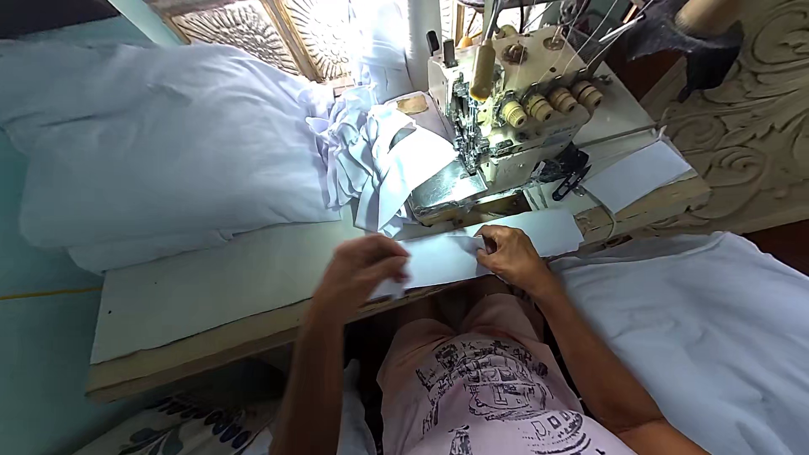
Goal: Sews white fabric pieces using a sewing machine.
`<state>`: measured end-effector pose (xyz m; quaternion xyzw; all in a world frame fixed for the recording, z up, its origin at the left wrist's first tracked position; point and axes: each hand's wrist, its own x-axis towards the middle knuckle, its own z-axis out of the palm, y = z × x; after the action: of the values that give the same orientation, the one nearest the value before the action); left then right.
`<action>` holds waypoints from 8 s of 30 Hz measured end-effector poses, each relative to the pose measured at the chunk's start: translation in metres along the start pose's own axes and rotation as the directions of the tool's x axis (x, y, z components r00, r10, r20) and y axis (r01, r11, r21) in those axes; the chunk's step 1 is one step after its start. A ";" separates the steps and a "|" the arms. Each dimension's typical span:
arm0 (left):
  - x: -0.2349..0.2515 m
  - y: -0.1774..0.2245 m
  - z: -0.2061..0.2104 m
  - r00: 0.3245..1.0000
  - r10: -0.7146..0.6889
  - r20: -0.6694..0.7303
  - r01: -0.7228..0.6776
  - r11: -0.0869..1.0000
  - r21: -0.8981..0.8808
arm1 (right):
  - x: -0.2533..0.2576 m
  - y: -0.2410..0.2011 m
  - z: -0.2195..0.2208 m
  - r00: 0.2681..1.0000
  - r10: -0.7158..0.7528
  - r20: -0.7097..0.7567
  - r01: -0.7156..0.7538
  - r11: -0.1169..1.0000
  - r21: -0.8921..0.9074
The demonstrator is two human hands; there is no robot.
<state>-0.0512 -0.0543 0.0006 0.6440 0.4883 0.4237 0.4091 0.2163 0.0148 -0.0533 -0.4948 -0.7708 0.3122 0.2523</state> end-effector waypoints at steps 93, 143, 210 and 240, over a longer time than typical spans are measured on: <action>0.116 0.002 0.090 0.946 0.302 -0.120 -0.123 0.675 0.727 | 0.020 -0.034 -0.003 0.832 -0.164 -0.530 0.093 0.983 -0.157; -0.003 -0.032 -0.049 0.966 -0.254 -0.049 0.250 0.870 0.425 | -0.044 0.075 -0.081 0.846 0.441 -0.299 -0.449 0.892 0.043; 0.045 0.001 0.065 0.992 0.121 0.024 -0.123 0.984 0.126 | -0.031 -0.021 -0.001 0.893 -0.291 -0.342 0.295 0.955 -0.040; 0.052 -0.001 0.033 0.923 0.188 0.335 -0.059 0.931 -0.359 | -0.033 -0.047 -0.002 0.889 -0.356 -0.287 0.443 0.827 0.346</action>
<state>-0.0115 -0.0067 -0.0027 0.6600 0.2807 0.4009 0.5700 0.2022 -0.0301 -0.0203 -0.2888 -0.7454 0.3498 0.4886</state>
